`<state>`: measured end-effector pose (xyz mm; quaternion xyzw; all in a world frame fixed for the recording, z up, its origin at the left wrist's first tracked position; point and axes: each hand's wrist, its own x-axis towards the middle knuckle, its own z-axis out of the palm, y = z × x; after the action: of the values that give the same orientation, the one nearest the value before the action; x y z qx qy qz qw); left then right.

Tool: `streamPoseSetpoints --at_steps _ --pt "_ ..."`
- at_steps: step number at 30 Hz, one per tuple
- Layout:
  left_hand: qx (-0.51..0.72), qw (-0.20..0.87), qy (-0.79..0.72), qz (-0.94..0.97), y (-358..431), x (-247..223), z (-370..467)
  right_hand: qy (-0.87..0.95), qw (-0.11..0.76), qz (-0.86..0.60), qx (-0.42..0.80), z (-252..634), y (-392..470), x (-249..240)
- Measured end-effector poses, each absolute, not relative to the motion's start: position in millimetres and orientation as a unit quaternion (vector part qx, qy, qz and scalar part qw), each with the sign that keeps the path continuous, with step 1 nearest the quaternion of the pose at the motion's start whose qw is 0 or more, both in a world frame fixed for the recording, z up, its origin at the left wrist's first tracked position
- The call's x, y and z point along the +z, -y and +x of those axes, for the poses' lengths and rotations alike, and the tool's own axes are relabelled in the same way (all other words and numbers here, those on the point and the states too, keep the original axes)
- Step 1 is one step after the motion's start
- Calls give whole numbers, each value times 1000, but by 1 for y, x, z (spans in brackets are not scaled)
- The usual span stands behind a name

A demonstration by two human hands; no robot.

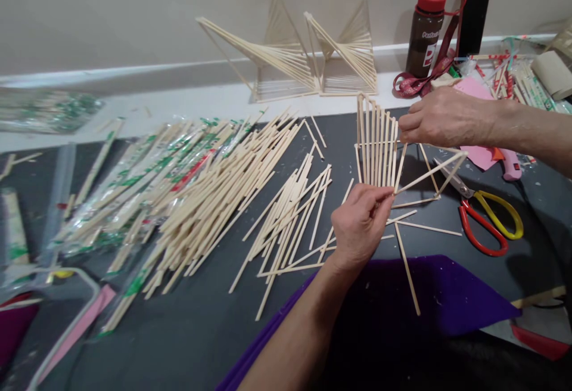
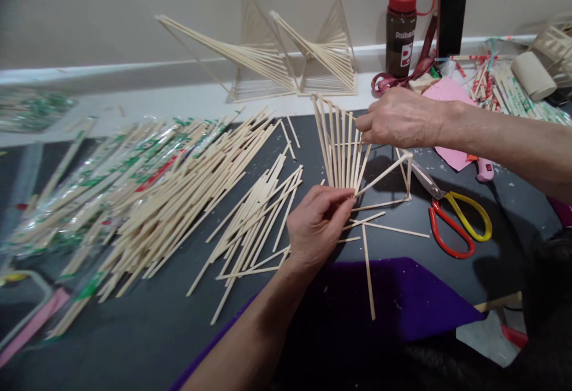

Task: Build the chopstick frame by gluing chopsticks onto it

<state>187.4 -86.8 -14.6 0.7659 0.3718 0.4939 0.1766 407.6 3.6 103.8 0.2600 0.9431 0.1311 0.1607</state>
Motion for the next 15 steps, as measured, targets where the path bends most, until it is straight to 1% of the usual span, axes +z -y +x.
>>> streamPoseSetpoints --at_steps 6,15 --pt "490 160 -354 780 86 -16 187 -949 145 248 126 410 -6 102" --pt "472 122 -349 801 87 -16 187 -937 188 252 153 408 -5 105"
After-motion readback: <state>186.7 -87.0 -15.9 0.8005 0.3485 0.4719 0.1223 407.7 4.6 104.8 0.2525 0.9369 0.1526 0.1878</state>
